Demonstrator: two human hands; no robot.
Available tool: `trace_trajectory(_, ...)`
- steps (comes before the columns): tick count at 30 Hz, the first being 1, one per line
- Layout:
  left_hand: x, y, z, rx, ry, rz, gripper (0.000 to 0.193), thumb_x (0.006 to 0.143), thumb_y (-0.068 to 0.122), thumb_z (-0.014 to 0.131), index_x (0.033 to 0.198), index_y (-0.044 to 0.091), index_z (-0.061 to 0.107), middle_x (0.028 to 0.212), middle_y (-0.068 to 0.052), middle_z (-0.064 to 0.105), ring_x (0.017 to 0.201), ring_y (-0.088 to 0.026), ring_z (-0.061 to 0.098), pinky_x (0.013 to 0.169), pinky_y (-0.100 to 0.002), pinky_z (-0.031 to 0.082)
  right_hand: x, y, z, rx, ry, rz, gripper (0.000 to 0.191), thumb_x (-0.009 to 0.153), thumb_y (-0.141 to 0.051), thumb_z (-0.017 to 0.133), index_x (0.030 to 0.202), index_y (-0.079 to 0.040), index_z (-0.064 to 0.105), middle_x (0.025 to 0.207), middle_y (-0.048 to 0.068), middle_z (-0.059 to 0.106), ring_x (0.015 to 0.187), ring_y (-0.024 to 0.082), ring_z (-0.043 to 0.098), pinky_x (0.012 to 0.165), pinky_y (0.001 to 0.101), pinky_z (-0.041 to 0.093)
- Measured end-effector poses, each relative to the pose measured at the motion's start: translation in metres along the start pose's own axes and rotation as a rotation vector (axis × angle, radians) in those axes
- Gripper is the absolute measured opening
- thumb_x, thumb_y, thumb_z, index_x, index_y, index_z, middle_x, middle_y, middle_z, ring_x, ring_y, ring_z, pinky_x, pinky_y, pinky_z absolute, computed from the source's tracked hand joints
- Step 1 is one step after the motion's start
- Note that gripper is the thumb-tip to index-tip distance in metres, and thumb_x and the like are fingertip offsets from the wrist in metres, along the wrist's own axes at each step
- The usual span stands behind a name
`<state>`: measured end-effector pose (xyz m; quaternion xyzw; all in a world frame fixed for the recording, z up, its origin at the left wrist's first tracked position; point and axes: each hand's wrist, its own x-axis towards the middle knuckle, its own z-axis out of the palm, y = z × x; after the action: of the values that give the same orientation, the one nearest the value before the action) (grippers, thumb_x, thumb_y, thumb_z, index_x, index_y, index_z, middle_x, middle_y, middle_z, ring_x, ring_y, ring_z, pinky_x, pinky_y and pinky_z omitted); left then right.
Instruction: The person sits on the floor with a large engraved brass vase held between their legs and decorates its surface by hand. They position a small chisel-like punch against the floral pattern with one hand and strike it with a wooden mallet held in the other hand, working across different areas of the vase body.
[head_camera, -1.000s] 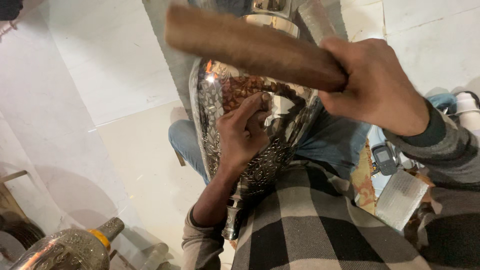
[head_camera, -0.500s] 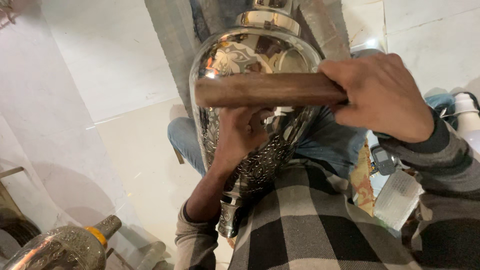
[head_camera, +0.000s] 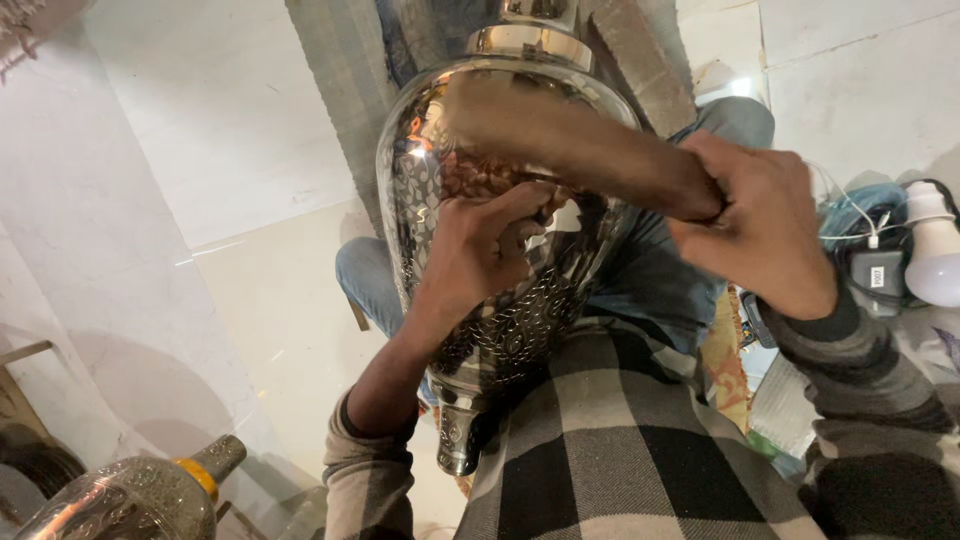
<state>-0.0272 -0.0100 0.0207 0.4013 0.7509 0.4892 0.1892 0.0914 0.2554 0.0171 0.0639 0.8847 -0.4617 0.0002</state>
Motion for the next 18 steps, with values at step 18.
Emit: trace_trajectory(18,0.059,-0.039,-0.001,0.079,-0.623,0.403,0.06,0.066,-0.012,0.071,0.12,0.014,0.072,0.098,-0.005,0.079,0.084,-0.022,0.078,0.066,-0.034,0.06,-0.125,0.043,0.138,0.03,0.595,0.2,0.033,0.079,-0.01,0.083,0.1,0.001,0.059,0.08,0.011,0.057,0.073,0.015,0.053,0.069,0.0357,0.046)
